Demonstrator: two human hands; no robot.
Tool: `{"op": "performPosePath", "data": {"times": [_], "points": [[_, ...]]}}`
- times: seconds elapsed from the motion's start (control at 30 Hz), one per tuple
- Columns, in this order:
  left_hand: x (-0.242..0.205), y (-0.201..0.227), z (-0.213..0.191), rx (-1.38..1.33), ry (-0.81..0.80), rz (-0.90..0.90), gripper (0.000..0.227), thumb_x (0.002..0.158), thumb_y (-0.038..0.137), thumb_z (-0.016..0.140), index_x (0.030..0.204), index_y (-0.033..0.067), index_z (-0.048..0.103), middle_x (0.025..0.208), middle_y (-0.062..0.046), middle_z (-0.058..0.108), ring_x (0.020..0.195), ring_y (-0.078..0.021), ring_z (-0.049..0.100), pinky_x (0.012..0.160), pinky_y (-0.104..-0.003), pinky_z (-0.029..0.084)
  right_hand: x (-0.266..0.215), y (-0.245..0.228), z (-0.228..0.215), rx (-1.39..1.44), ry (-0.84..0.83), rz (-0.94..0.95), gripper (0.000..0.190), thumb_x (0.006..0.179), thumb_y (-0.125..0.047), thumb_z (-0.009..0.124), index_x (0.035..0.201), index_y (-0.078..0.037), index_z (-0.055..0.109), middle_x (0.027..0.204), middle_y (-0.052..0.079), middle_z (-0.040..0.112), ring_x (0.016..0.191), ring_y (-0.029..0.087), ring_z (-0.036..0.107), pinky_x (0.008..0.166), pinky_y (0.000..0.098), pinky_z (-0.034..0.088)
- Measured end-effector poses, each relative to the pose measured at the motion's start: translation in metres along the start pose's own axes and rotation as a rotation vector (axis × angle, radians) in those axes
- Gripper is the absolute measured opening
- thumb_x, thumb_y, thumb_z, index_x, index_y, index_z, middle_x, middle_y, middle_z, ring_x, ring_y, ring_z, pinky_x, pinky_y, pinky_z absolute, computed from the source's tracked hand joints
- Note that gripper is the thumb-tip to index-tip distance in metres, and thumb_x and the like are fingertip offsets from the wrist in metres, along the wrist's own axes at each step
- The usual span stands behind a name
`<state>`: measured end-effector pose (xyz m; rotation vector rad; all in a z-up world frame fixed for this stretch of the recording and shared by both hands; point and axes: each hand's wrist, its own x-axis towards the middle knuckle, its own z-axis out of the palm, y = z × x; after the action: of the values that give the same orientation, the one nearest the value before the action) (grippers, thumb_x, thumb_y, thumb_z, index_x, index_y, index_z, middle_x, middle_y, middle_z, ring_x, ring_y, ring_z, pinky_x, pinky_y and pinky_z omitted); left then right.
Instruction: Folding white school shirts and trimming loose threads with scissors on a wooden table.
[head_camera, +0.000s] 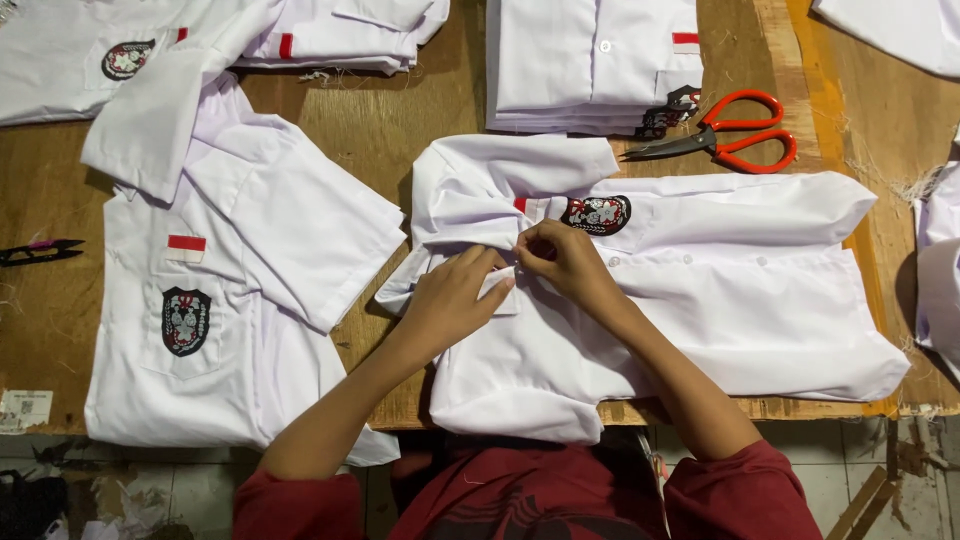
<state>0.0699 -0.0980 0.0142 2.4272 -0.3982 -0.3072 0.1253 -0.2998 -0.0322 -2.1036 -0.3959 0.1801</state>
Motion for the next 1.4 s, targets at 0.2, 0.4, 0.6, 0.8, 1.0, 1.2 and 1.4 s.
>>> {"op": "performPosePath", "data": {"times": [0.2,0.4,0.6,0.8,1.0,1.2,1.4], "points": [[0.002,-0.017,0.027,0.231,0.170,0.018,0.022,0.096,0.037,0.059,0.090,0.0167,0.062,0.075,-0.004,0.066,0.075,-0.0306,0.074,0.067,-0.047,0.060,-0.005,0.015,0.015,-0.238,-0.041,-0.048,0.026,0.087,-0.027,0.078,0.092,-0.004,0.065,0.085,0.015,0.065,0.081,0.038,0.070,0.072,0.0508,0.056],[0.005,-0.019,0.039,0.319,0.339,0.090,0.022,0.092,0.034,0.064,0.078,0.0169,0.061,0.061,-0.001,0.060,0.061,-0.0257,0.070,0.055,-0.039,0.057,-0.003,0.009,0.015,-0.233,-0.083,-0.057,0.022,0.091,-0.021,0.073,0.095,-0.001,0.065,0.089,0.020,0.065,0.084,0.044,0.069,0.075,0.0525,0.057],[0.002,-0.012,0.024,0.328,0.269,0.050,0.025,0.099,0.037,0.061,0.085,0.0175,0.065,0.062,-0.001,0.065,0.060,-0.0240,0.071,0.054,-0.039,0.057,-0.011,0.004,0.017,-0.349,-0.135,0.037,0.023,0.100,-0.030,0.065,0.103,-0.007,0.066,0.095,0.011,0.065,0.089,0.035,0.072,0.078,0.0435,0.059],[0.004,-0.028,0.022,0.222,0.257,-0.038,0.027,0.099,0.031,0.060,0.078,0.0158,0.066,0.052,-0.003,0.062,0.051,-0.0276,0.068,0.053,-0.040,0.056,-0.007,0.040,0.024,-0.381,-0.151,-0.039,0.018,0.100,-0.024,0.060,0.101,-0.006,0.060,0.090,0.010,0.059,0.087,0.034,0.070,0.075,0.0437,0.058],[0.009,-0.029,0.029,0.186,0.265,-0.019,0.030,0.099,0.030,0.063,0.075,0.0131,0.066,0.049,-0.004,0.061,0.049,-0.0276,0.068,0.053,-0.039,0.057,-0.009,0.029,0.026,-0.346,-0.147,-0.076,0.017,0.099,-0.021,0.060,0.100,-0.004,0.057,0.090,0.012,0.056,0.090,0.037,0.067,0.076,0.0444,0.056],[0.009,-0.033,0.038,0.167,0.319,0.049,0.028,0.097,0.026,0.065,0.072,0.0132,0.066,0.044,-0.002,0.056,0.044,-0.0276,0.064,0.049,-0.037,0.053,-0.011,0.030,0.028,-0.349,-0.167,-0.066,0.017,0.094,-0.019,0.066,0.090,-0.002,0.067,0.093,0.015,0.062,0.092,0.039,0.064,0.079,0.0474,0.051],[0.009,-0.025,0.029,0.097,0.379,0.067,0.026,0.098,0.023,0.065,0.075,0.0108,0.068,0.045,-0.004,0.059,0.044,-0.0277,0.063,0.048,-0.037,0.052,-0.009,0.029,0.025,-0.094,-0.070,-0.048,0.026,0.099,-0.032,0.066,0.085,-0.009,0.068,0.092,0.009,0.067,0.096,0.033,0.060,0.084,0.0452,0.046]]}}
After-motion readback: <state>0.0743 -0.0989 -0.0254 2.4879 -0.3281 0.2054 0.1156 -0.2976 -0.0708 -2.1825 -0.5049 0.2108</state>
